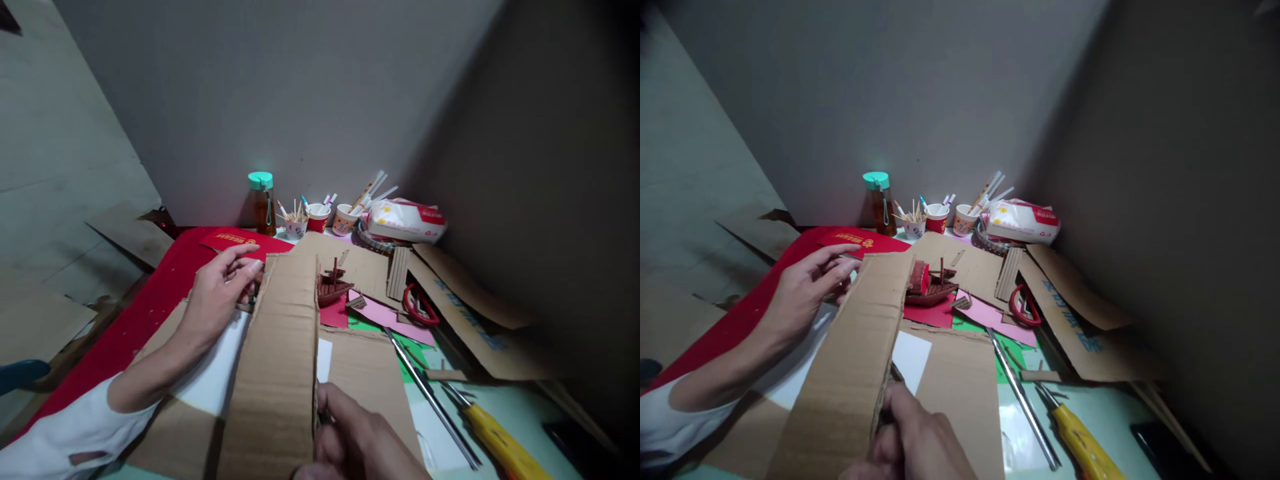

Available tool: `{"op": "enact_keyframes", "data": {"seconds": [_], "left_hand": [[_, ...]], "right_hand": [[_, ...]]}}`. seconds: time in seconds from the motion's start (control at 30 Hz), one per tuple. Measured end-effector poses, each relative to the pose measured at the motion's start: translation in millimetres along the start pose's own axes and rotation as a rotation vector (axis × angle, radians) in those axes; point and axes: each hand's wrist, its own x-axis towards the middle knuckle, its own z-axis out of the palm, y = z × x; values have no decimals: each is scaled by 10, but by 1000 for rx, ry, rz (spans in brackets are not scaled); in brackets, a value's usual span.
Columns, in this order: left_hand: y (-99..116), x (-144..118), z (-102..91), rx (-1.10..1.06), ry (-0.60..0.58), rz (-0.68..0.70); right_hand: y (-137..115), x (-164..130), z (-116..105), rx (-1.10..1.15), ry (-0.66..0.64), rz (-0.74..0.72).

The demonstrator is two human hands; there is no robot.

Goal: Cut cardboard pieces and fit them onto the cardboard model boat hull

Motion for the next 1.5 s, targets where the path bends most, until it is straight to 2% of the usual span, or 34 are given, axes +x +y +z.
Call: {"op": "enact_keyframes", "data": {"seconds": [0.1, 0.17, 0.23, 0.33, 0.4, 0.47, 0.53, 0.57, 0.63, 0.73, 0.83, 0.93, 1.07, 1.2, 1.27, 1.33, 1.37, 1.43, 1.5], "left_hand": [[239, -236, -79, -133, -57, -96], [385, -482, -119, -285, -172, -276], [475, -759, -150, -395, -238, -468], [511, -1120, -202, -468, -196, -646], [522, -1270, -234, -470, -152, -664], [560, -1342, -250, -464, -120, -633], [620, -1362, -245, -470, -84, -610], [649, -1362, -236, -471, -51, -597], [688, -1357, -207, -467, 5, -545], [681, -1353, -152, -454, 26, -450], [650, -1354, -91, -463, 31, -432], [663, -1348, -36, -472, 49, -422], [697, -1328, 3, -505, 15, -480], [655, -1313, -30, -521, -9, -492], [625, -1334, -61, -533, -51, -528], [614, -1386, -73, -542, -128, -540], [620, -1423, -67, -541, -182, -541], [658, -1518, -31, -531, -341, -540], [713, -1630, 25, -512, -510, -521]], "right_hand": [[-146, -170, 25, -140, 111, -140], [-260, -300, 79, -272, 189, -197], [-343, -406, 166, -364, 182, -233], [-344, -526, 310, -445, 143, -317], [-260, -616, 363, -543, 157, -372], [-127, -732, 332, -739, 237, -411], [33, -861, 187, -1028, 453, -413], [113, -919, 73, -1211, 625, -379], [261, -1000, -204, -1307, 796, -284], [440, -1029, -597, -1384, 881, -232], [585, -1033, -793, -1417, 878, -232], [700, -1095, -819, -1417, 886, -261], [804, -1238, -805, -1393, 905, -314], [778, -1364, -803, -1236, 877, -393], [635, -1395, -746, -1071, 817, -409], [389, -1382, -623, -868, 736, -373], [240, -1352, -539, -747, 655, -314], [-63, -1235, -355, -460, 554, -290], [-307, -1056, -186, -189, 405, -420]]}}
